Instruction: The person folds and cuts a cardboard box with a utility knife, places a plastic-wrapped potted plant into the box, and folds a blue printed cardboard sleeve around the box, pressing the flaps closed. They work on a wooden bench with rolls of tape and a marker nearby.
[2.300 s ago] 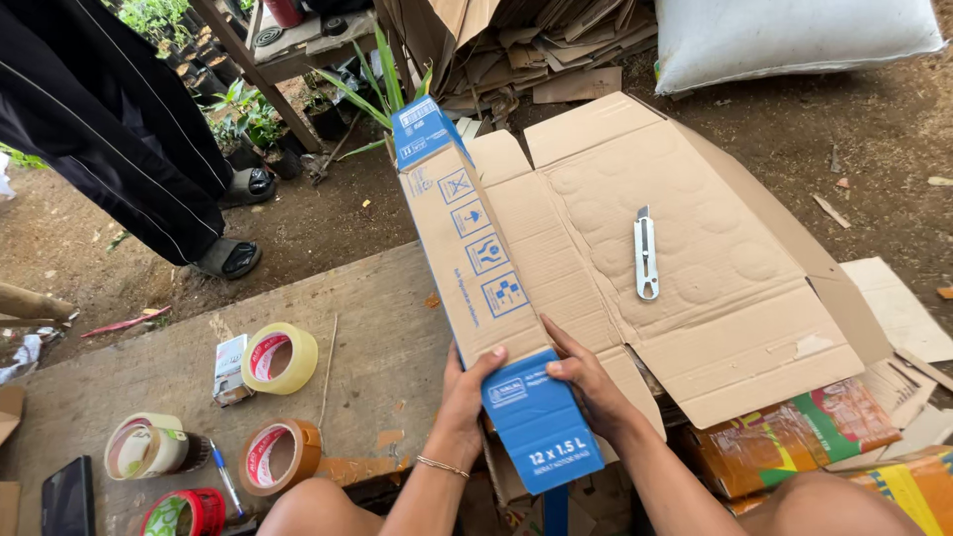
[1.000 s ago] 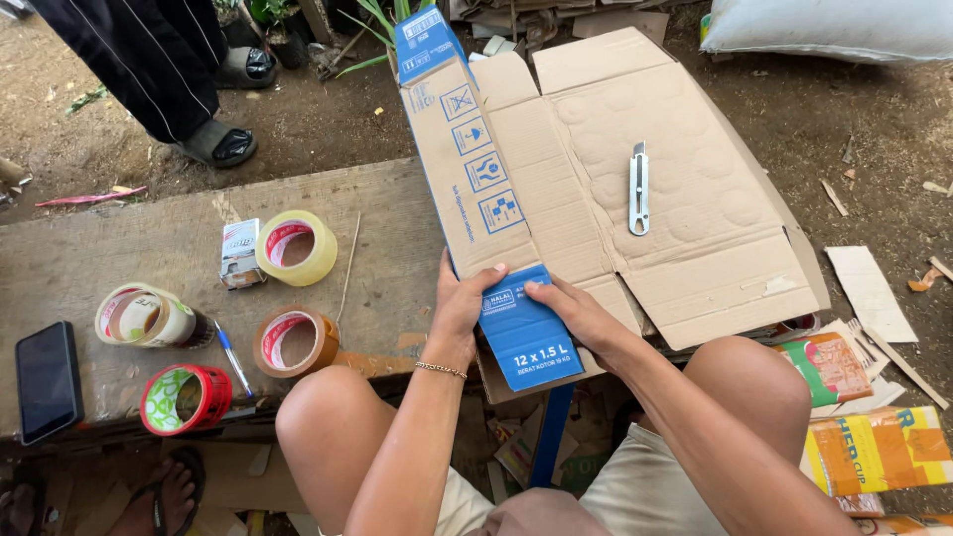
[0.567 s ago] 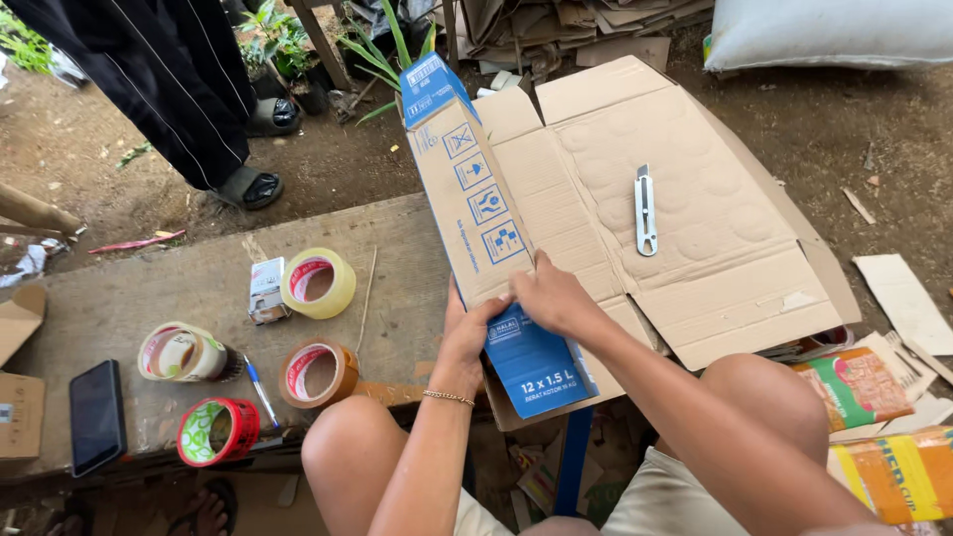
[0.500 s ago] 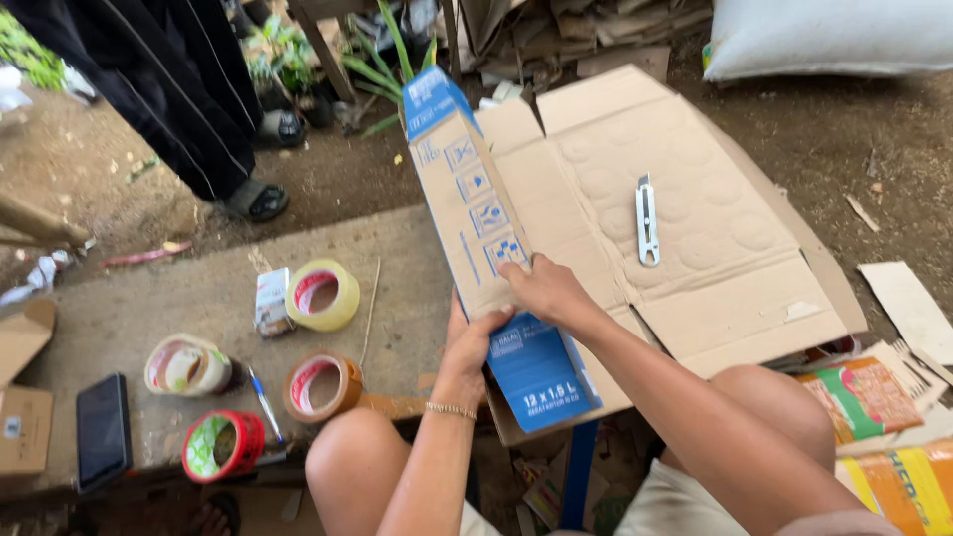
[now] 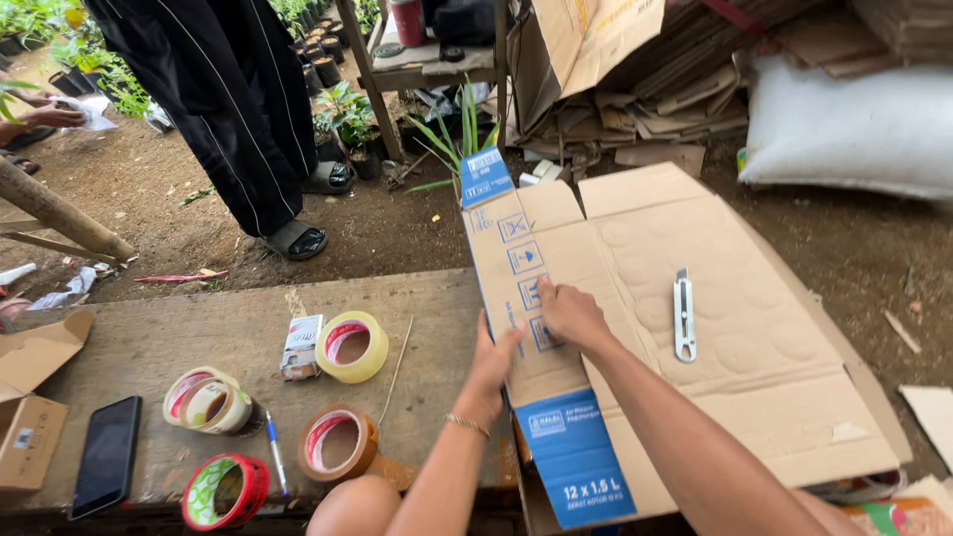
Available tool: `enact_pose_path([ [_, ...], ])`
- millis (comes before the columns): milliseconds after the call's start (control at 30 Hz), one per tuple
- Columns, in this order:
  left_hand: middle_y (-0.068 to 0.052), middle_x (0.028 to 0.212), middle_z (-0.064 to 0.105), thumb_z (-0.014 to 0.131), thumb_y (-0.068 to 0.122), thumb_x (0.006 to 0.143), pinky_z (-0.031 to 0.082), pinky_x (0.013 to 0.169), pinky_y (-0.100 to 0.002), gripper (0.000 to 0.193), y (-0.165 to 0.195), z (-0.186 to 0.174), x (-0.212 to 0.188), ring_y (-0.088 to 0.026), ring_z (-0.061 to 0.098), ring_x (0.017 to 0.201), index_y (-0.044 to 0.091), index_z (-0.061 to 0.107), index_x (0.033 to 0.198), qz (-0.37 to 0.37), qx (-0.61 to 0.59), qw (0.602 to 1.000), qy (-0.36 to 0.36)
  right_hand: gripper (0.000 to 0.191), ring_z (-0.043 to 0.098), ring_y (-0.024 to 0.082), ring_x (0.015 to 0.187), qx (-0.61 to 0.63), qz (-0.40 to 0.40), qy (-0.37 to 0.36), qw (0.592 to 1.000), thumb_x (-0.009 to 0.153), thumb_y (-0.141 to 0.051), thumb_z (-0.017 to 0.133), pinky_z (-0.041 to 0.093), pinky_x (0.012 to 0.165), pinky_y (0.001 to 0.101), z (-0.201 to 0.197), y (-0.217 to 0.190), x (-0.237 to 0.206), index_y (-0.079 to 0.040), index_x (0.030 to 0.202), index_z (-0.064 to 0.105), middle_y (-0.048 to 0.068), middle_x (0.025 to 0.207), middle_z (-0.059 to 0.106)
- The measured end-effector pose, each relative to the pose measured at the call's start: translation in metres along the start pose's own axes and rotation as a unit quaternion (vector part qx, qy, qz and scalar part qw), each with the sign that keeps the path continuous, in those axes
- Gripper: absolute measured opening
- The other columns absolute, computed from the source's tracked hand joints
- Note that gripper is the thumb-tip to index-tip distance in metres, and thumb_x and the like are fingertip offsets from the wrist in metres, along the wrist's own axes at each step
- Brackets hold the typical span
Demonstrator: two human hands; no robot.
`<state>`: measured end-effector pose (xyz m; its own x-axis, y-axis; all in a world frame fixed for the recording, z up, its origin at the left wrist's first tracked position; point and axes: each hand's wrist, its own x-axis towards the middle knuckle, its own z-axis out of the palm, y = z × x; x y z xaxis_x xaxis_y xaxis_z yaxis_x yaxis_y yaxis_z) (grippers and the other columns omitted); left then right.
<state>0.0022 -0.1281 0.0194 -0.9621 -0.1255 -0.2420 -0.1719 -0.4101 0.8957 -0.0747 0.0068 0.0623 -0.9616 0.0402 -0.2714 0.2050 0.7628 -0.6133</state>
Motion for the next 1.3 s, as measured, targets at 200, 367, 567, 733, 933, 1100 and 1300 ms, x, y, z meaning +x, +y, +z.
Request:
enact_pose_path([
  [200,-0.016,0.109,0.077,0.078,0.035,0.084,0.059,0.078,-0.040,0.060,0.018,-0.011,0.104,-0.026,0.074,0.089,-0.005,0.066,0.126,-0.121,0.035,0.991,0.045,0.070,0.063,0.041,0.119,0.085,-0.003,-0.020,0.996,0.101,-0.059,0.035,0.046,0.104,0.0447,-0.006,0.010,0.007,-0.006,0.126,0.072,0.025,0.122,0.069],
  [367,-0.020,0.109,0.078,0.087,0.024,0.073,0.063,0.082,-0.039,0.061,0.009,0.003,0.126,-0.027,0.078,0.092,-0.011,0.066,0.120,-0.075,0.019,0.996,0.049,0.068,0.069,0.030,0.111,0.185,0.020,-0.064,0.980,0.102,-0.054,0.036,0.050,0.099,0.0394,-0.005,0.032,0.021,0.000,0.126,0.069,0.020,0.118,0.074],
  [567,-0.031,0.111,0.067,0.098,0.026,0.077,0.054,0.097,-0.034,0.063,0.010,0.033,0.126,-0.029,0.049,0.114,-0.010,0.070,0.120,0.005,0.231,0.964,0.135,0.071,0.072,0.024,0.099,0.301,0.077,-0.133,0.941,0.105,-0.053,0.033,0.056,0.090,0.0369,-0.012,0.052,0.030,0.007,0.128,0.065,0.020,0.114,0.075],
  [733,-0.023,0.118,0.069,0.087,0.030,0.076,0.055,0.097,-0.042,0.063,0.029,0.032,0.101,-0.033,0.063,0.117,-0.007,0.066,0.122,-0.049,0.212,0.968,0.126,0.070,0.069,0.033,0.107,0.245,0.058,-0.097,0.963,0.105,-0.054,0.034,0.053,0.095,0.0426,-0.005,0.048,0.031,0.005,0.125,0.068,0.026,0.120,0.073],
  [933,-0.017,0.124,0.073,0.078,0.033,0.085,0.052,0.097,-0.038,0.058,0.033,0.037,0.080,-0.027,0.069,0.114,-0.002,0.063,0.128,0.003,0.296,0.943,0.150,0.067,0.064,0.043,0.120,0.103,0.021,-0.030,0.994,0.105,-0.054,0.034,0.047,0.106,0.0451,0.002,0.037,0.026,-0.002,0.125,0.071,0.030,0.125,0.070],
  [1100,-0.024,0.154,0.039,0.077,0.022,0.075,0.046,0.108,-0.038,0.092,0.016,0.030,0.046,-0.030,0.051,0.136,-0.004,0.031,0.150,0.075,0.174,0.981,0.049,0.062,0.064,0.038,0.120,0.156,0.018,-0.028,0.987,0.100,-0.055,0.038,0.046,0.104,0.0428,-0.002,0.039,0.021,-0.010,0.130,0.068,0.024,0.125,0.069],
  [1300,-0.018,0.169,0.013,0.087,0.027,0.069,0.022,0.124,-0.037,0.125,-0.030,0.028,-0.022,-0.028,0.016,0.157,-0.001,0.006,0.160,0.063,0.233,0.968,0.067,0.062,0.065,0.037,0.115,0.140,-0.017,-0.013,0.990,0.103,-0.055,0.037,0.047,0.101,0.0424,0.012,0.060,0.038,-0.009,0.128,0.070,0.024,0.122,0.071],
])
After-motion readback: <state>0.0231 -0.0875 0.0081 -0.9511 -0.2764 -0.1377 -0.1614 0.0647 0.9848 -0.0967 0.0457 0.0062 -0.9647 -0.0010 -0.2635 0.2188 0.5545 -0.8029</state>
